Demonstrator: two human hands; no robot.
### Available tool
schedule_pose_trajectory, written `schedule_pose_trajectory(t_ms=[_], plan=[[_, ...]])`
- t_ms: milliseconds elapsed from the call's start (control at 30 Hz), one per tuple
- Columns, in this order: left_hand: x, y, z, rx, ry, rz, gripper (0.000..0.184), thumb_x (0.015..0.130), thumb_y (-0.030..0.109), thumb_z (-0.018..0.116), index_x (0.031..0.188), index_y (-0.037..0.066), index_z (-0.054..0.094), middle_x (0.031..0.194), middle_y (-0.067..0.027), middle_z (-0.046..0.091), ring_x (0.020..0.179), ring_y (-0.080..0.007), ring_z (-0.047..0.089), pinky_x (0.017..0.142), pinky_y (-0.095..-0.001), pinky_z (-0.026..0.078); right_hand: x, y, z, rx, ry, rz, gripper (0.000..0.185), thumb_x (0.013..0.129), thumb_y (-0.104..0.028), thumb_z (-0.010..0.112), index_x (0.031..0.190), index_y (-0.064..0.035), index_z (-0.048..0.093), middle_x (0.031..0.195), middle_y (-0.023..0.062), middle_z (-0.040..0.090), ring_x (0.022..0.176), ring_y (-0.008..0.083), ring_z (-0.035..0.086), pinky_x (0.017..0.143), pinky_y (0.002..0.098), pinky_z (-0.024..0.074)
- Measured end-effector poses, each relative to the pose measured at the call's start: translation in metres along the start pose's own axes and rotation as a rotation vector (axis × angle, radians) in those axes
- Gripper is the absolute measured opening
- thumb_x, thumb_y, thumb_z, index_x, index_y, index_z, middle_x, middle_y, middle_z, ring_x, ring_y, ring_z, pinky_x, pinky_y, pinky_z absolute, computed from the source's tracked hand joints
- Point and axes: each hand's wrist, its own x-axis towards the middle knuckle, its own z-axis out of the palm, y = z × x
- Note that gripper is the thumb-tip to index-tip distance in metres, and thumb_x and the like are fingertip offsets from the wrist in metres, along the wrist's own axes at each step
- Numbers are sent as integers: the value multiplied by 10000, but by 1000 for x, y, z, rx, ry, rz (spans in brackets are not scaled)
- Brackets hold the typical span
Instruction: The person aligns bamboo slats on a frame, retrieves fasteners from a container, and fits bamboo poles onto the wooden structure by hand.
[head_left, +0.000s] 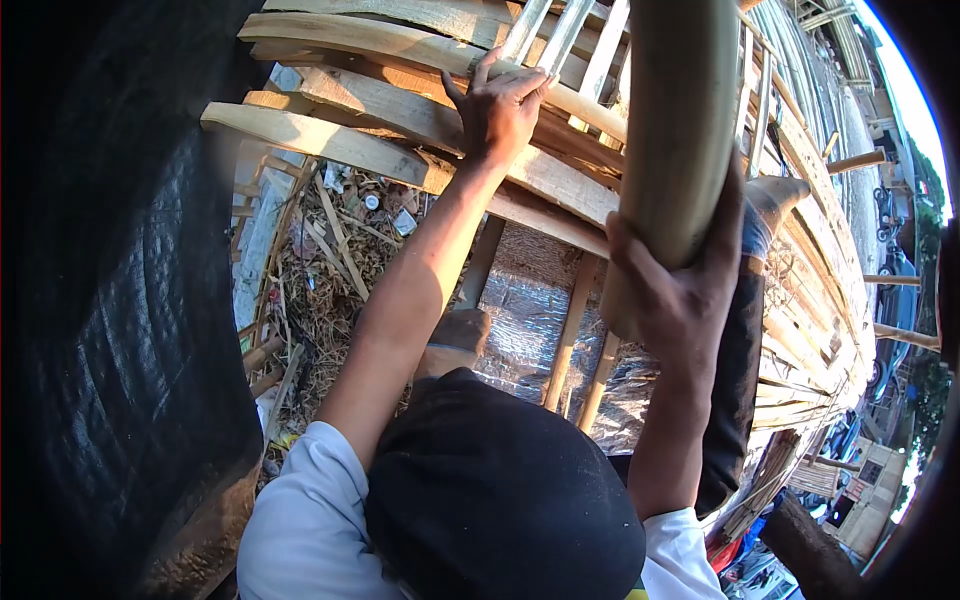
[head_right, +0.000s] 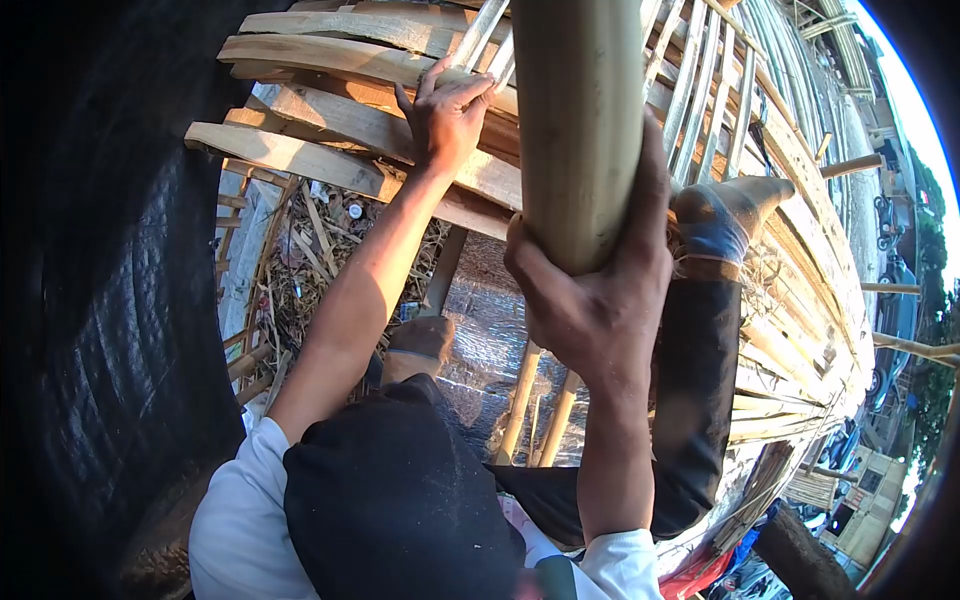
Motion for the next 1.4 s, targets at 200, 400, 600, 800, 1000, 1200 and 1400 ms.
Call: schedule_pose_trajectory(t_ms=[200, 400, 600, 800, 1000, 1200, 1400], plan=[[-3, -3, -1, 73, -35, 16, 105, 849, 345, 746, 930, 289, 782, 990, 113, 752, 1283, -183, 515, 1089, -732, 89, -33, 44, 30, -124, -148, 172, 973, 692, -166, 750, 1526, -141, 250, 1127, 246, 655, 975, 405, 684, 852, 475, 553], [-1, -3, 7, -43, 63, 15, 92, 825, 333, 772, 906, 290, 784, 986, 128, 750, 1241, -168, 532, 1080, -746, 61, -7, 11, 3, -3, 3, 70, 933, 708, -166, 750, 1508, -86, 276, 1103, 235, 658, 953, 347, 687, 839, 446, 547], [-1, -3, 6, -44, 49, 11, 116, 845, 366, 755, 928, 294, 791, 981, 101, 756, 1251, -164, 536, 1102, -685, 108, -20, 22, 11, 23, 14, 54, 956, 695, -158, 756, 1514, -86, 269, 1171, 241, 627, 993, 333, 673, 854, 445, 539], [1, -5, 7, -68, 71, -15, 65, 800, 342, 788, 853, 304, 782, 920, 121, 754, 1181, -147, 560, 1111, -674, 67, -12, 39, 23, -22, -71, 231, 952, 699, -191, 742, 1523, -113, 272, 1104, 275, 664, 960, 380, 700, 833, 468, 571], [1, -3, 8, -75, 44, -20, 96, 814, 353, 782, 890, 295, 791, 946, 128, 755, 1196, -136, 540, 1110, -664, 92, -4, 9, -4, 98, 57, 46, 901, 714, -161, 809, 1468, -26, 334, 1182, 171, 591, 979, 261, 657, 843, 374, 565], [1, -2, 6, -5, 8, -65, 92, 812, 358, 783, 877, 294, 790, 940, 127, 753, 1184, -144, 545, 1123, -679, 58, -19, 47, 36, -106, -173, 219, 984, 694, -180, 736, 1542, -193, 237, 1090, 262, 675, 968, 421, 692, 863, 496, 558], [3, -5, 11, -236, 66, -56, 134, 816, 371, 780, 905, 272, 794, 956, 105, 757, 1164, -156, 566, 1124, -663, 97, 5, 0, -13, 76, 37, 5, 909, 705, -162, 762, 1494, -85, 316, 1126, 220, 656, 950, 321, 688, 853, 438, 565]])
